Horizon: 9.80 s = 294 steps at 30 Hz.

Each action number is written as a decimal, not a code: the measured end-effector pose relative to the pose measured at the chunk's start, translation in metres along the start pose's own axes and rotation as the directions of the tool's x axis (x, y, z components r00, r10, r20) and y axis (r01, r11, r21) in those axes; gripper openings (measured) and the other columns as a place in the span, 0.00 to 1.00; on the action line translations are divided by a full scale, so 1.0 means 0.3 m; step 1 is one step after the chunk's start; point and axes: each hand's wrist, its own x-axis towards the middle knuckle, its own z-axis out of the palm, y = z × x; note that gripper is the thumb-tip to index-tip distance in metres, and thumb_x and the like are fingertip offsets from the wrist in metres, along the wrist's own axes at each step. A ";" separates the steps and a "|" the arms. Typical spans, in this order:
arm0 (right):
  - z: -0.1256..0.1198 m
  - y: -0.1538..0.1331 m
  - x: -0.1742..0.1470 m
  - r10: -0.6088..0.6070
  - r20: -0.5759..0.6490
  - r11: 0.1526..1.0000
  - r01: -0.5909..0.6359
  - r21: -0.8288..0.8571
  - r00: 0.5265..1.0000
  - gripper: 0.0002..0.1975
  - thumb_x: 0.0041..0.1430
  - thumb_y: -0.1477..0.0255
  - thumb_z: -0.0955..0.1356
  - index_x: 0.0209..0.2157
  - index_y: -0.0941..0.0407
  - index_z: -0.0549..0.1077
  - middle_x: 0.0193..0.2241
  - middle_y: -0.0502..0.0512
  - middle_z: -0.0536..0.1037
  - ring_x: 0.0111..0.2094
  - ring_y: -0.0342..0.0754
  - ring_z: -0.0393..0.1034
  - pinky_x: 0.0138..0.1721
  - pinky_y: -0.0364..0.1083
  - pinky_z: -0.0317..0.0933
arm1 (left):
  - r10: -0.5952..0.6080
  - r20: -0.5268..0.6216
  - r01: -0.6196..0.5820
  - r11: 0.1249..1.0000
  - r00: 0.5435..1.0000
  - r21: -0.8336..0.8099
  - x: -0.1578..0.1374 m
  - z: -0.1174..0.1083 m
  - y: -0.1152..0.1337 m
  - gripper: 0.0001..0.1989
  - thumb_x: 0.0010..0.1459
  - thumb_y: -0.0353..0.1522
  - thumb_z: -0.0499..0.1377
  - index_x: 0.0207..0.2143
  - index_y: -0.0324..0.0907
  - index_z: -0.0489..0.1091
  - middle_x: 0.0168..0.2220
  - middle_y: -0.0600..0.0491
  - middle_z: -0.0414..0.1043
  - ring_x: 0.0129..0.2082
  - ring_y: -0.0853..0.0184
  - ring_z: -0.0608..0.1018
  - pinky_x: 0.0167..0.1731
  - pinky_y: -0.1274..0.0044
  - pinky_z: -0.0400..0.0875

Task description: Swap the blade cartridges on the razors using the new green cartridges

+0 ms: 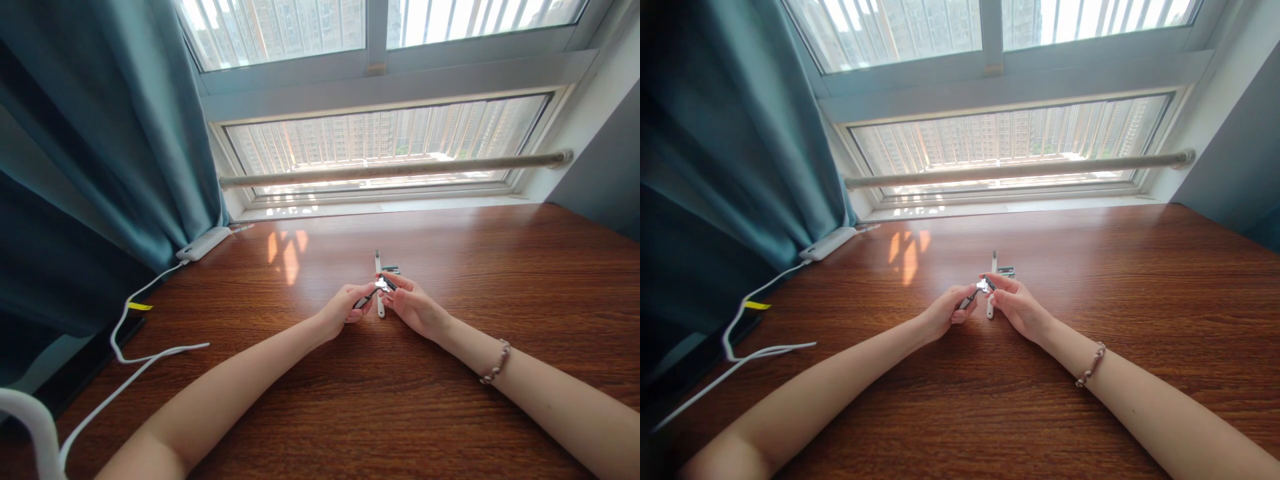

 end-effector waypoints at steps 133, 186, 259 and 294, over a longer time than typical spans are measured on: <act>-0.105 -0.043 -0.178 -0.411 0.227 -0.191 0.161 -0.968 0.883 0.04 0.58 0.75 0.55 0.34 0.57 0.59 0.19 0.47 0.63 0.20 0.42 0.59 0.24 0.40 0.52 | 0.578 -0.186 -0.360 0.696 0.795 0.622 -0.125 -0.103 -0.068 0.12 0.56 0.37 0.50 0.29 0.38 0.63 0.20 0.59 0.52 0.21 0.75 0.57 0.22 0.82 0.52; -0.109 -0.043 -0.189 -0.233 0.218 -0.398 0.112 -0.911 0.948 0.10 0.60 0.72 0.55 0.34 0.56 0.65 0.18 0.49 0.69 0.18 0.43 0.63 0.22 0.41 0.49 | 0.568 -0.009 -0.415 0.612 0.823 0.673 -0.155 -0.078 -0.059 0.12 0.57 0.35 0.50 0.35 0.38 0.69 0.29 0.52 0.71 0.26 0.72 0.69 0.29 0.81 0.60; -0.093 -0.047 -0.183 -0.244 0.249 -0.174 0.210 -0.962 0.937 0.09 0.61 0.70 0.55 0.35 0.57 0.64 0.27 0.53 0.67 0.29 0.44 0.63 0.30 0.42 0.56 | 0.071 0.225 0.085 0.784 0.972 -0.614 -0.159 -0.026 -0.034 0.10 0.58 0.29 0.47 0.42 0.40 0.61 0.24 0.57 0.50 0.15 0.82 0.52 0.14 0.86 0.43; -0.097 -0.047 -0.194 -0.332 0.276 -0.269 0.189 -0.944 0.902 0.09 0.60 0.71 0.57 0.32 0.57 0.65 0.25 0.52 0.66 0.25 0.42 0.62 0.28 0.41 0.55 | 0.031 0.219 0.115 0.775 0.975 -0.622 -0.158 -0.026 -0.029 0.10 0.57 0.33 0.48 0.38 0.37 0.64 0.20 0.59 0.47 0.13 0.81 0.50 0.13 0.86 0.43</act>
